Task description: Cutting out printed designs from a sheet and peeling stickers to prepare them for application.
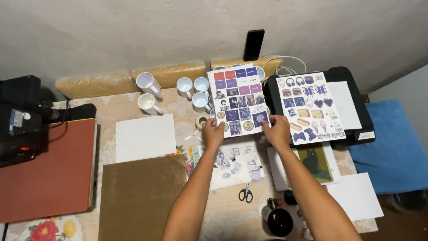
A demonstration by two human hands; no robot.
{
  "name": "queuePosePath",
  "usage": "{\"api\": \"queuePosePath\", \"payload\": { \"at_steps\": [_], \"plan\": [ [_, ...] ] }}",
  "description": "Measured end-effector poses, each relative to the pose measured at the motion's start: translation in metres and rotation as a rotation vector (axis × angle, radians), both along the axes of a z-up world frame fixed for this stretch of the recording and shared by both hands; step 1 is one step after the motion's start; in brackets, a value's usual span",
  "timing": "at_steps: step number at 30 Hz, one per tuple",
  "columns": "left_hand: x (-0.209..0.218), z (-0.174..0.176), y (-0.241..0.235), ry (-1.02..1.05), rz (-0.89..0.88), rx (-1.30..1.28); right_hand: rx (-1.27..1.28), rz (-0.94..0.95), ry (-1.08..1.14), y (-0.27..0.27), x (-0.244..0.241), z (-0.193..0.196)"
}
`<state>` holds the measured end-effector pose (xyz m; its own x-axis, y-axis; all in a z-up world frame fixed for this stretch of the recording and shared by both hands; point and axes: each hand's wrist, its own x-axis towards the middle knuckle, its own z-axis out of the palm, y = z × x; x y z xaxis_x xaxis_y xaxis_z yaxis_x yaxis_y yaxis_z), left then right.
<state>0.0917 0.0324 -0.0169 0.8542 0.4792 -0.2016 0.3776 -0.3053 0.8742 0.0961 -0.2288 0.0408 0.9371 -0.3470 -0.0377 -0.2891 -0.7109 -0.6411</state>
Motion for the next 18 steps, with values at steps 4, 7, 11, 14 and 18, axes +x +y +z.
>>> {"api": "queuePosePath", "payload": {
  "at_steps": [4,7,11,14,18],
  "plan": [
    [-0.004,0.015,0.000,0.022,0.001,-0.034,-0.034,0.081,0.066,0.007,0.001,0.016],
    [-0.009,0.024,0.001,0.027,0.007,-0.044,0.003,0.088,0.087,0.004,0.007,0.010],
    [-0.006,0.020,0.000,0.039,0.017,-0.041,0.061,0.079,0.107,0.003,0.013,0.017],
    [-0.005,0.015,-0.003,0.064,0.030,-0.048,-0.007,0.126,0.171,0.000,0.018,0.002],
    [-0.005,0.028,-0.005,0.083,0.029,-0.021,-0.016,0.134,0.235,0.006,0.016,0.019]
  ]
}}
